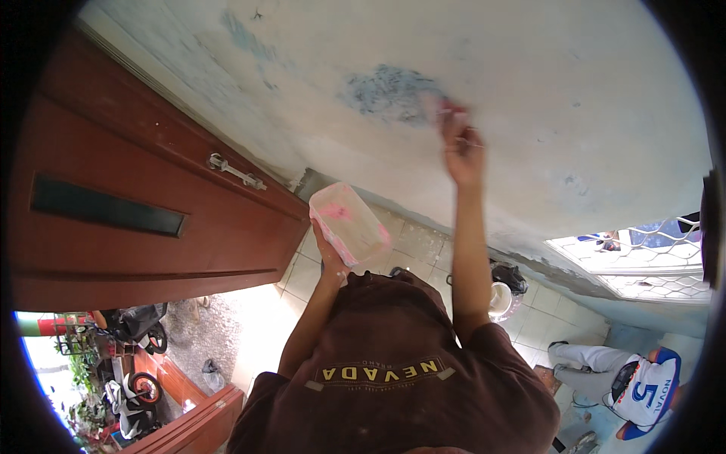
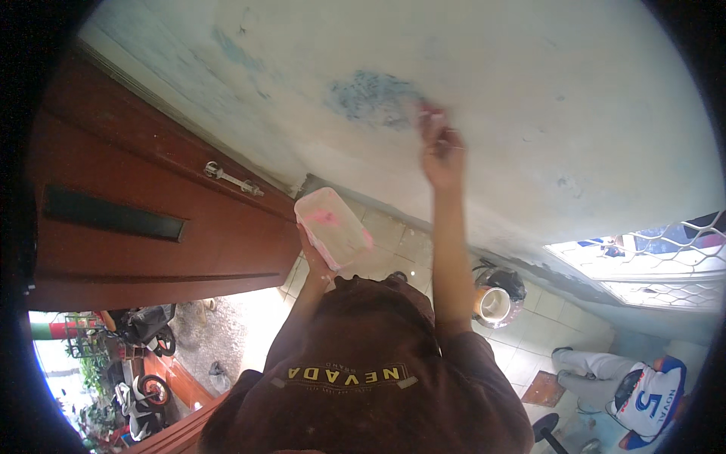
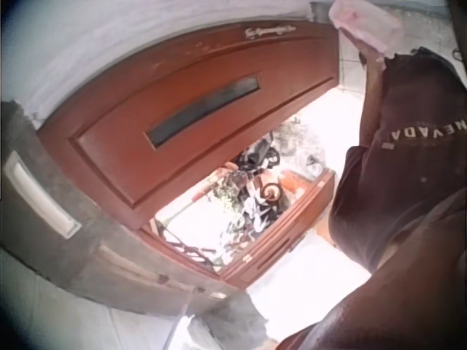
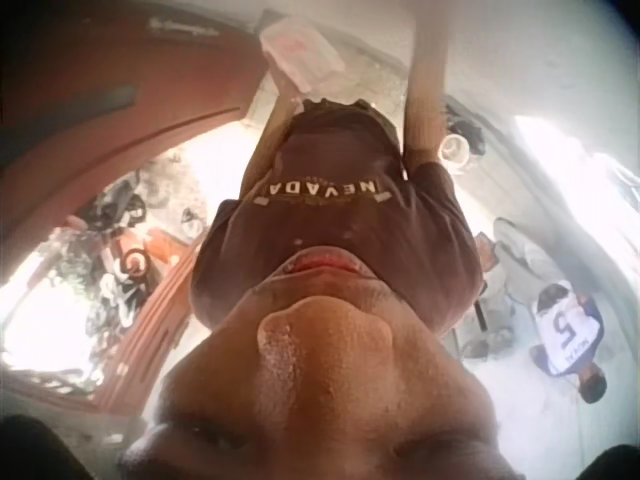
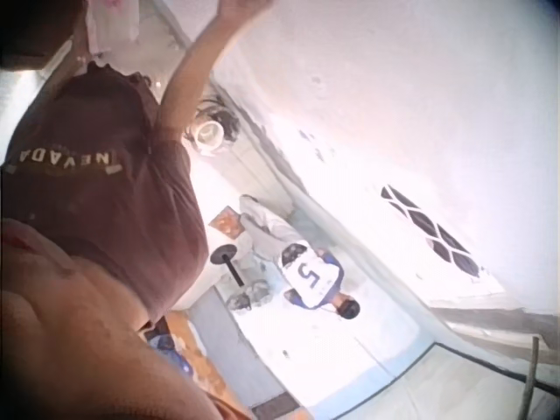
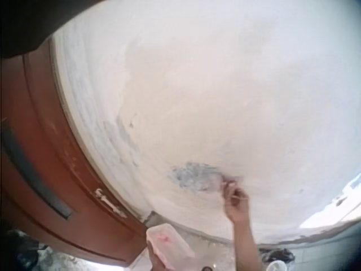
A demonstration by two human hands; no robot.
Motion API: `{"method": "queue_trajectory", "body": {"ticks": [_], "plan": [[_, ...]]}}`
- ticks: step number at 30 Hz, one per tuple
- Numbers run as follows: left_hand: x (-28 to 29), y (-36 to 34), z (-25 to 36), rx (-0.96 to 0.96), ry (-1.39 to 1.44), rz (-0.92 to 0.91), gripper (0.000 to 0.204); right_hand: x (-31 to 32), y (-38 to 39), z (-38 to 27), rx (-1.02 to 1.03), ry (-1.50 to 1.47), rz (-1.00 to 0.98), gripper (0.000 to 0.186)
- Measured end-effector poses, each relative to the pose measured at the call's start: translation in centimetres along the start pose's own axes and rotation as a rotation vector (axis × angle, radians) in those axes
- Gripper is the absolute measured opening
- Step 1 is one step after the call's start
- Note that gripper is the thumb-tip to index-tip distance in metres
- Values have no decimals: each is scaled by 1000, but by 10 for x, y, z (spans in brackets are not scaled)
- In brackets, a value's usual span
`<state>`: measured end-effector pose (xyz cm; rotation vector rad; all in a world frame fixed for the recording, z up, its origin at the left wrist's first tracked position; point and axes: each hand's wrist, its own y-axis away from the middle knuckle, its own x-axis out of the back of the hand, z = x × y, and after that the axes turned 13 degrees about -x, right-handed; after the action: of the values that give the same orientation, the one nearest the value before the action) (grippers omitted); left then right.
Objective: The person applies a white compound to a wall using a red scraper, dipping the scraper into a plastic container for more material as needed.
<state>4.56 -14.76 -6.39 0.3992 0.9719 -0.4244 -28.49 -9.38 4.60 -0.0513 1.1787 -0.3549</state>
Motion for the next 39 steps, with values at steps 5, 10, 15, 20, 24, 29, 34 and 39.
{"method": "queue_trajectory", "body": {"ticks": [5, 10, 15, 20, 24, 29, 34, 39], "plan": [[5, -33, 4, 74, -17, 1, 82, -134, 103, 46, 215, 153, -276, 55], [13, -59, 23, 105, 8, -12, 80, 2, 75, 46, 565, 678, 181, 26], [19, -83, 42, 147, -19, -32, 77, 181, -29, 27, 289, 399, 744, 10], [32, -108, 66, 147, -39, -130, 79, 146, -74, -1, 477, 583, 485, 31], [49, -131, 80, 186, -1, -159, 78, -59, -31, 74, 314, 325, 37, 34], [17, -146, 132, 154, -155, -166, 77, -133, 9, 175, 572, 635, -158, 44], [59, -180, 136, 248, 7, -182, 73, 64, -18, 119, 701, 940, 459, 18], [68, -194, 162, 353, 61, -208, 69, 184, -67, 58, 551, 707, 941, 19]]}}
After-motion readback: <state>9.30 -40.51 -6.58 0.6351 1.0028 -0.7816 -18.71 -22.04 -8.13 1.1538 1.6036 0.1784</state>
